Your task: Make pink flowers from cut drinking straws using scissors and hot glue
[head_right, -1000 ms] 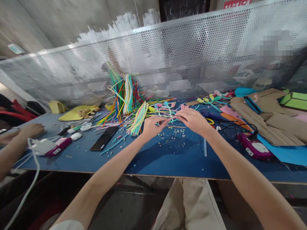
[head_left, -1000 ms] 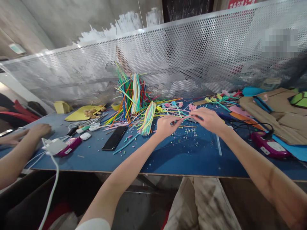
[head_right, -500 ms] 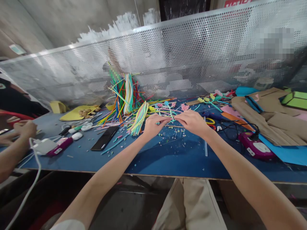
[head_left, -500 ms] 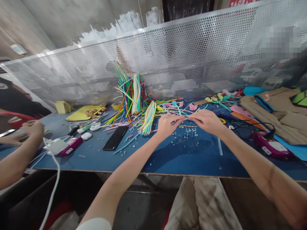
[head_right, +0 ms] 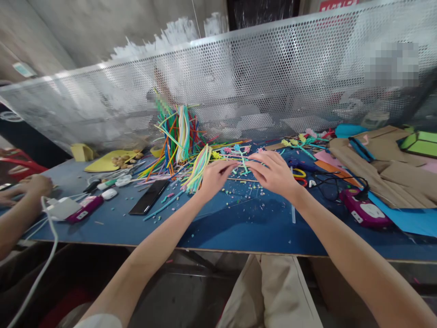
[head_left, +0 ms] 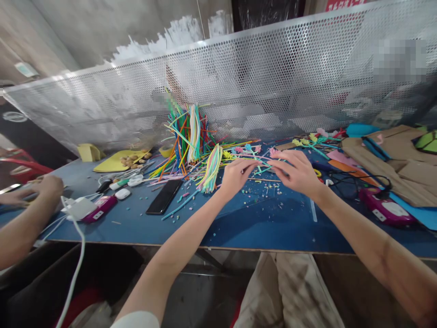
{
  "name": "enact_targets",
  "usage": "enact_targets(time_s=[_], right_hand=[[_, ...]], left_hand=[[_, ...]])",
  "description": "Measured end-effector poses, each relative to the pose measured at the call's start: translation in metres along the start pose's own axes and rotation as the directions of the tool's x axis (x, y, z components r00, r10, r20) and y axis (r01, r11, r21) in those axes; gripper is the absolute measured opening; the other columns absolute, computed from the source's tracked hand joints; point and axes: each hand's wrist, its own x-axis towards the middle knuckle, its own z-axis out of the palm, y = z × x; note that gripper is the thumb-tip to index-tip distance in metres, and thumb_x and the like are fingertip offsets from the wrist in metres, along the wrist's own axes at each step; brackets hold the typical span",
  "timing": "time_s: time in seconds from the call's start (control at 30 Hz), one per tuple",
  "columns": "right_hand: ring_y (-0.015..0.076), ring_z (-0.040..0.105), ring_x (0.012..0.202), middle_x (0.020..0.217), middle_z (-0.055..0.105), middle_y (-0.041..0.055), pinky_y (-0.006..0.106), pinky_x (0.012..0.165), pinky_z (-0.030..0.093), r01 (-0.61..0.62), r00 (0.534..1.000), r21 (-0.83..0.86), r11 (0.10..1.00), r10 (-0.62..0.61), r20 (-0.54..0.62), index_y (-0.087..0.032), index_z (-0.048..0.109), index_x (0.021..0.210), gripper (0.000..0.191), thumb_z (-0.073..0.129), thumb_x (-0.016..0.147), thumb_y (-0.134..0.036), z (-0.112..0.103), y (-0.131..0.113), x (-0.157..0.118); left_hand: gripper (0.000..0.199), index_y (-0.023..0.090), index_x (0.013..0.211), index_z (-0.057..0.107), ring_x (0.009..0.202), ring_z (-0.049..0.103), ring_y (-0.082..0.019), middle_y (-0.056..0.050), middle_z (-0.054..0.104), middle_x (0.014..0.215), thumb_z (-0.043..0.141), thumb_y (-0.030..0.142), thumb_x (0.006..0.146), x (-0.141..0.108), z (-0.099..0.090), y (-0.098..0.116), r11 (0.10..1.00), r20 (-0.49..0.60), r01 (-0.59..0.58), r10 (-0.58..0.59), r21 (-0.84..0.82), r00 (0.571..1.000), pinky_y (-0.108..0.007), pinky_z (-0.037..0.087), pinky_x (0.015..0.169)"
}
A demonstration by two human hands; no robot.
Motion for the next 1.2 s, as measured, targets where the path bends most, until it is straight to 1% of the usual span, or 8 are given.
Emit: enact_targets(time_s=[0.23,0.37,0.47,0.6,0.73,0.8,0.97,1.2], right_hand=[[0.0237,0.062,0.117,0.122,0.070,0.0027,0.043,0.103,0.049,0.147,0.980,0.009,0.989,-0.145,-0.140,-0.032,0.065,0.123,0.039,0.069,0.086,-0.018,0.001,-0.029,0.002],[0.0218,0.066,0.109,0.116,0.073,0.0030,0.042,0.101,0.052,0.079,0.997,0.245,0.966,-0.082,0.003,-0.029,0.064,0.127,0.038,0.063,0.091,-0.021,0.010,-0.042,0.004],[0.0232,0.068,0.110,0.117,0.073,0.0059,0.046,0.101,0.053,-0.175,0.979,0.439,0.881,0.109,0.172,-0.026,0.064,0.130,0.035,0.058,0.096,-0.028,0.021,-0.047,0.006],[0.0250,0.063,0.122,0.146,0.057,0.0072,0.044,0.094,0.059,-0.502,0.864,0.626,0.597,0.378,0.333,-0.030,0.056,0.143,0.046,0.052,0.099,-0.041,0.035,-0.048,0.008],[0.0244,0.063,0.122,0.143,0.060,0.0031,0.040,0.092,0.060,-0.588,0.709,0.770,0.247,0.615,0.345,-0.031,0.064,0.135,0.044,0.057,0.095,-0.048,0.044,-0.044,0.009],[0.0234,0.067,0.114,0.134,0.066,0.0029,0.040,0.090,0.060,-0.576,0.670,0.803,0.154,0.652,0.356,-0.031,0.068,0.130,0.042,0.062,0.092,-0.049,0.046,-0.040,0.008],[0.0226,0.071,0.096,0.104,0.077,0.0035,0.039,0.088,0.059,-0.601,0.651,0.781,0.169,0.671,0.356,-0.026,0.080,0.093,0.023,0.075,0.081,-0.045,0.049,-0.029,0.002],[0.0211,0.070,0.089,0.100,0.077,0.0045,0.034,0.080,0.057,-0.580,0.687,0.785,0.219,0.649,0.327,-0.021,0.078,0.086,0.019,0.075,0.081,-0.039,0.044,-0.028,0.002]], left_hand=[[0.009,0.022,0.097,0.077,0.086,0.073,-0.013,-0.002,0.078,0.090,0.072,0.023,0.090,0.007,-0.020,0.007,0.997,-0.335,-0.021,-0.005,-0.074,0.942,-0.028,0.057,0.082],[0.009,0.021,0.095,0.075,0.085,0.073,-0.013,-0.003,0.076,0.095,0.072,0.028,0.089,0.010,-0.013,0.010,0.894,-0.398,0.062,-0.259,-0.444,0.880,-0.026,0.059,0.075],[0.015,0.021,0.095,0.074,0.089,0.074,-0.014,-0.003,0.075,0.100,0.075,0.034,0.087,0.011,-0.001,0.013,0.659,-0.276,0.131,-0.476,-0.741,0.835,-0.029,0.061,0.081],[0.026,0.018,0.096,0.075,0.090,0.075,-0.015,-0.003,0.075,0.095,0.084,0.033,0.077,0.007,0.015,0.019,0.306,0.026,0.312,-0.674,-0.899,0.738,-0.031,0.060,0.090],[0.031,0.015,0.094,0.076,0.088,0.075,-0.018,-0.006,0.077,0.094,0.088,0.033,0.072,0.000,0.026,0.022,0.120,0.218,0.402,-0.684,-0.908,0.696,-0.036,0.061,0.090],[0.033,0.015,0.094,0.077,0.084,0.075,-0.018,-0.007,0.077,0.091,0.088,0.034,0.071,-0.002,0.028,0.020,0.092,0.274,0.444,-0.671,-0.891,0.689,-0.034,0.061,0.085],[0.038,0.014,0.095,0.078,0.065,0.069,-0.010,-0.004,0.076,0.081,0.090,0.037,0.067,-0.006,0.031,0.011,0.030,0.396,0.544,-0.652,-0.839,0.647,-0.024,0.058,0.068],[0.039,0.014,0.094,0.077,0.065,0.069,-0.010,-0.002,0.074,0.076,0.091,0.038,0.066,-0.009,0.034,0.007,-0.001,0.441,0.564,-0.626,-0.826,0.644,-0.024,0.056,0.072]])
